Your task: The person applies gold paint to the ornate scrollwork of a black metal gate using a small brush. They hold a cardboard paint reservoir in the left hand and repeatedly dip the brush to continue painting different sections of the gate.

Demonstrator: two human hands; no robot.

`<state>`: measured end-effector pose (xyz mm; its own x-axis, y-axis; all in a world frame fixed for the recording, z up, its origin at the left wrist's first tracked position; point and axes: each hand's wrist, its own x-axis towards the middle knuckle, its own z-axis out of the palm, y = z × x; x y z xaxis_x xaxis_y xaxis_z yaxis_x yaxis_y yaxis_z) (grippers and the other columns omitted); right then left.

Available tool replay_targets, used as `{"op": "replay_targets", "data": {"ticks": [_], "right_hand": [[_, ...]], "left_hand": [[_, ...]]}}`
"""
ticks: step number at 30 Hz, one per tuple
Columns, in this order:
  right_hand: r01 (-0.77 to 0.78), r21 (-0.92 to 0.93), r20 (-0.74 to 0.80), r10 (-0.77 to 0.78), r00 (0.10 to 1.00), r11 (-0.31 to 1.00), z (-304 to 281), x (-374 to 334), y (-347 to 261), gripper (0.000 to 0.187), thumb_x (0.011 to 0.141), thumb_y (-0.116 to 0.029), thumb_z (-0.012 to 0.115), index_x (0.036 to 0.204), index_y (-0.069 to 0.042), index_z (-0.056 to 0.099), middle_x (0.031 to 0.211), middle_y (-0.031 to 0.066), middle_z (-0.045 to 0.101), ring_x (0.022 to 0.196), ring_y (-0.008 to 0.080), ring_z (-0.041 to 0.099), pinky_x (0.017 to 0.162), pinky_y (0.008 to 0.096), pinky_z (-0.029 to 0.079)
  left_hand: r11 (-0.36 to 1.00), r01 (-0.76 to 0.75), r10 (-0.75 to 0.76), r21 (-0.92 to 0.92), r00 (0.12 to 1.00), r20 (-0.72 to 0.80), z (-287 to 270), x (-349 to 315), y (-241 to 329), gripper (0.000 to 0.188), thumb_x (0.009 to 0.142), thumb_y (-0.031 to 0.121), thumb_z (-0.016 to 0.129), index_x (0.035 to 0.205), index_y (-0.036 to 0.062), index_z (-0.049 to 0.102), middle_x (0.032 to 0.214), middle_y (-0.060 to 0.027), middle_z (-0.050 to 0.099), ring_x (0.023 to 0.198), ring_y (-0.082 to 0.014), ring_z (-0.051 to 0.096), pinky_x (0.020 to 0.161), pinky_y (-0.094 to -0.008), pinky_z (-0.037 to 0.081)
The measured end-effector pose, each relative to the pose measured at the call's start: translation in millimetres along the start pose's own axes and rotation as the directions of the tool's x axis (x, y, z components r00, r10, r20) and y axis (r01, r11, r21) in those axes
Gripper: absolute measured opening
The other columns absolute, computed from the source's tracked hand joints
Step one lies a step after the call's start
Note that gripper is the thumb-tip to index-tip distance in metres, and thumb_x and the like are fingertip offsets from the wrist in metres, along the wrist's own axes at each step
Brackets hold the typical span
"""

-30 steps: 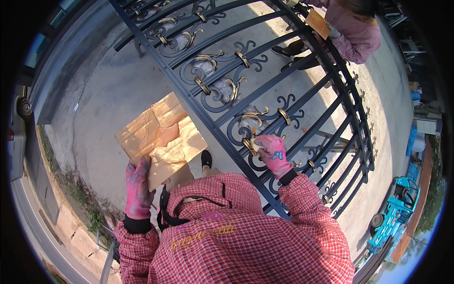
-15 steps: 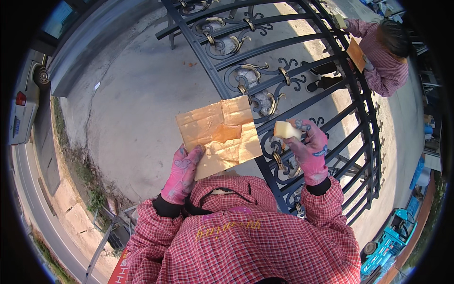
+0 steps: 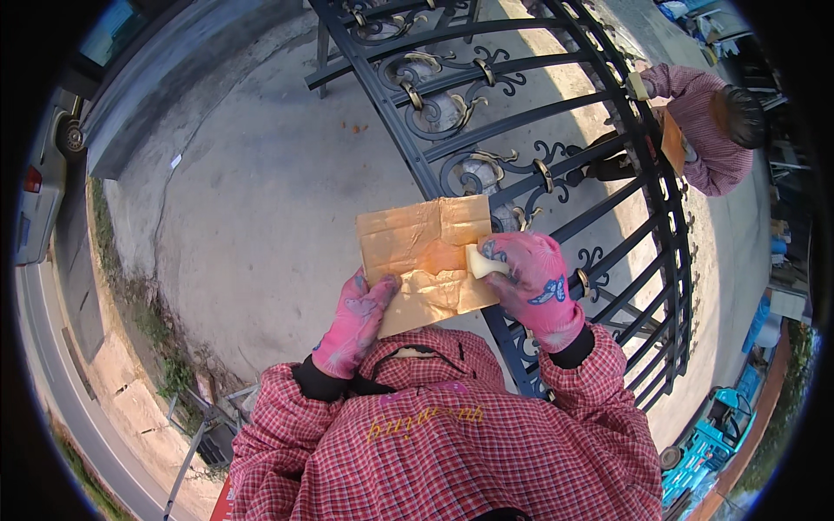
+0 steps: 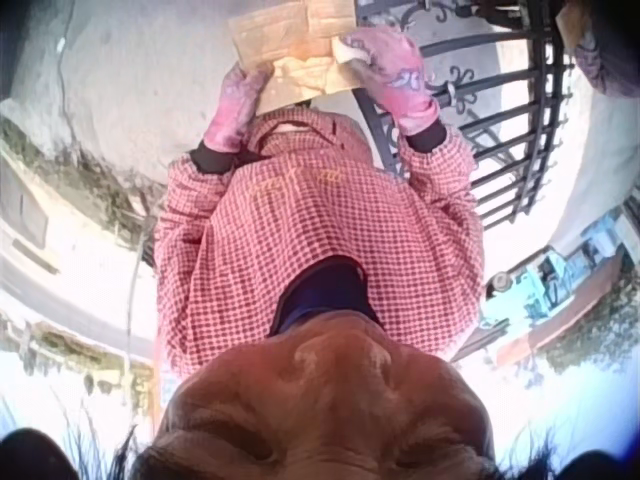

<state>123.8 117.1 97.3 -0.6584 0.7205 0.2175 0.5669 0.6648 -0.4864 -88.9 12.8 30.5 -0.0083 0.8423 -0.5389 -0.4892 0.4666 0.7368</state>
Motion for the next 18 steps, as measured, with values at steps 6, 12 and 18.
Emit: {"op": "replay_targets", "data": {"ticks": [6,12,18], "right_hand": [[-0.069,0.05,0.034,0.068,0.997,0.996,-4.8,21.2,-2.8,0.034,0.058,-0.005,0.072,0.091,-0.004,0.061,0.093,0.0111,0.065,0.084,0.0311,0.061,0.077,0.0396,0.046],[-0.158,0.124,0.042,0.154,0.987,0.98,-14.5,26.7,25.9,0.036,0.061,0.0,0.069,0.097,-0.003,0.063,0.091,0.0117,0.064,0.083,0.0298,0.062,0.075,0.037,0.048],[-0.307,0.176,0.041,0.305,0.952,0.935,17.8,23.6,104.8,0.032,0.064,0.004,0.065,0.095,-0.003,0.063,0.087,0.0123,0.063,0.078,0.0285,0.062,0.069,0.0351,0.05]], "left_hand": [[1.0,0.006,-0.006,0.017,0.999,0.036,-14.8,8.9,22.5,0.031,0.091,0.017,0.053,0.117,0.0001,0.05,0.103,-0.0052,0.061,0.086,-0.0109,0.059,0.074,-0.0248,0.05],[0.998,0.009,-0.013,-0.068,0.998,-0.067,-25.5,8.1,19.6,0.03,0.091,0.015,0.053,0.117,0.0,0.05,0.103,-0.0067,0.061,0.085,-0.0128,0.061,0.072,-0.0269,0.053],[0.985,-0.019,-0.019,-0.17,0.975,-0.222,-29.1,-11.4,16.2,0.03,0.091,0.013,0.052,0.118,0.0006,0.049,0.102,-0.0071,0.061,0.083,-0.0143,0.062,0.07,-0.0283,0.055]]}}
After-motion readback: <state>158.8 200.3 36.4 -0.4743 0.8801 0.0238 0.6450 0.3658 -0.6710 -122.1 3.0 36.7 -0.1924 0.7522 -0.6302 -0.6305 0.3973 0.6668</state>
